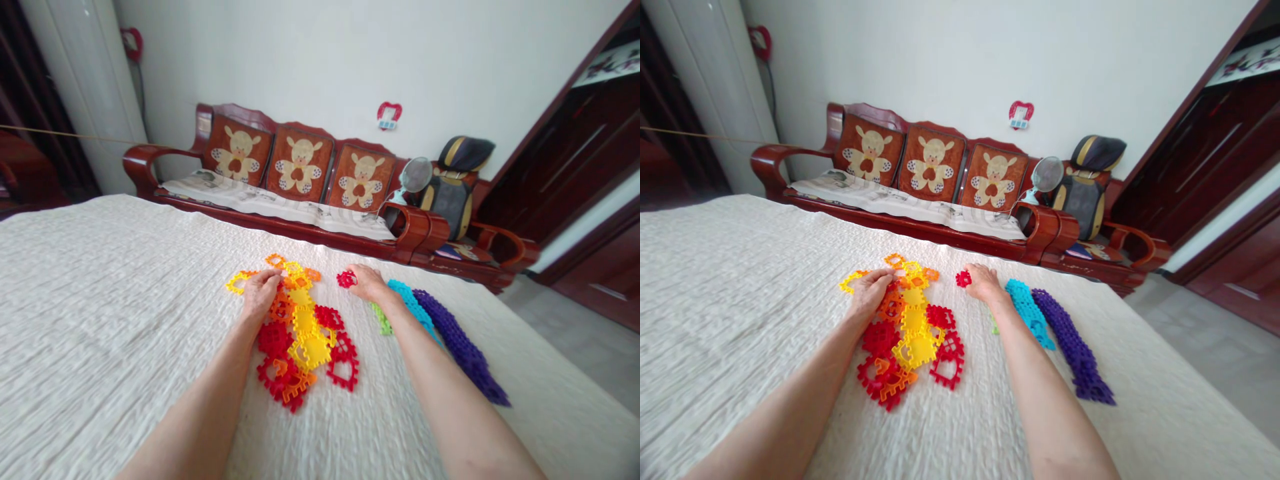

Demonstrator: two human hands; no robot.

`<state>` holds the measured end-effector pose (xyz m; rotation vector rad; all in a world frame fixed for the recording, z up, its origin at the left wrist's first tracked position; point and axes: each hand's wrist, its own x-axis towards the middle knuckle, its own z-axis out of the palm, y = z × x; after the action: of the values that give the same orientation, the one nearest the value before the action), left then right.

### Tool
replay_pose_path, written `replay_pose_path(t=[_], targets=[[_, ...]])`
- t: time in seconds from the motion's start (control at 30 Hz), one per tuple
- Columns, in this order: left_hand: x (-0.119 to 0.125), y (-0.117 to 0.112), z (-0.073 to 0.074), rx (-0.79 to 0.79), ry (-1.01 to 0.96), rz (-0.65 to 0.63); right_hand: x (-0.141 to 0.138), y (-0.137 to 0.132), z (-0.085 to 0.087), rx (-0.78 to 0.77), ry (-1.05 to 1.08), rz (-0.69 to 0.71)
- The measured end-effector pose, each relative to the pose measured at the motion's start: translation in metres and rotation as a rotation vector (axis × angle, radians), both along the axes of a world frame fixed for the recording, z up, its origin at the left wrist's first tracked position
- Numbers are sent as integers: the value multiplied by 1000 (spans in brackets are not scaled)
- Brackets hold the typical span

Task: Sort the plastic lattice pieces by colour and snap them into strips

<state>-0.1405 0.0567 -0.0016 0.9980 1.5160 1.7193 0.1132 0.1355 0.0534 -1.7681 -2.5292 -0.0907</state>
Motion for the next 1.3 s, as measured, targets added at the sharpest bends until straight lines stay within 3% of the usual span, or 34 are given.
replay_pose_path(t=[0.23,0.43,0.53,0.67,0.87,1.3], targets=[[-1,2,-4,9,-13,-26,-3,-10,-2,-15,26,61],[0,2,-4,-2,-41,-32,2,-35,0,-250,237,235],[0,4,-7,12,-29,-28,-1,-31,-1,-121,191,119],[-1,6,-11,20,-19,-43,-12,-22,-6,-19,-66,15],[0,4,-6,25,-7,-28,-19,-18,-7,-12,-202,51],[1,1,-1,6,19,-9,-14,-14,-5,89,-149,80]])
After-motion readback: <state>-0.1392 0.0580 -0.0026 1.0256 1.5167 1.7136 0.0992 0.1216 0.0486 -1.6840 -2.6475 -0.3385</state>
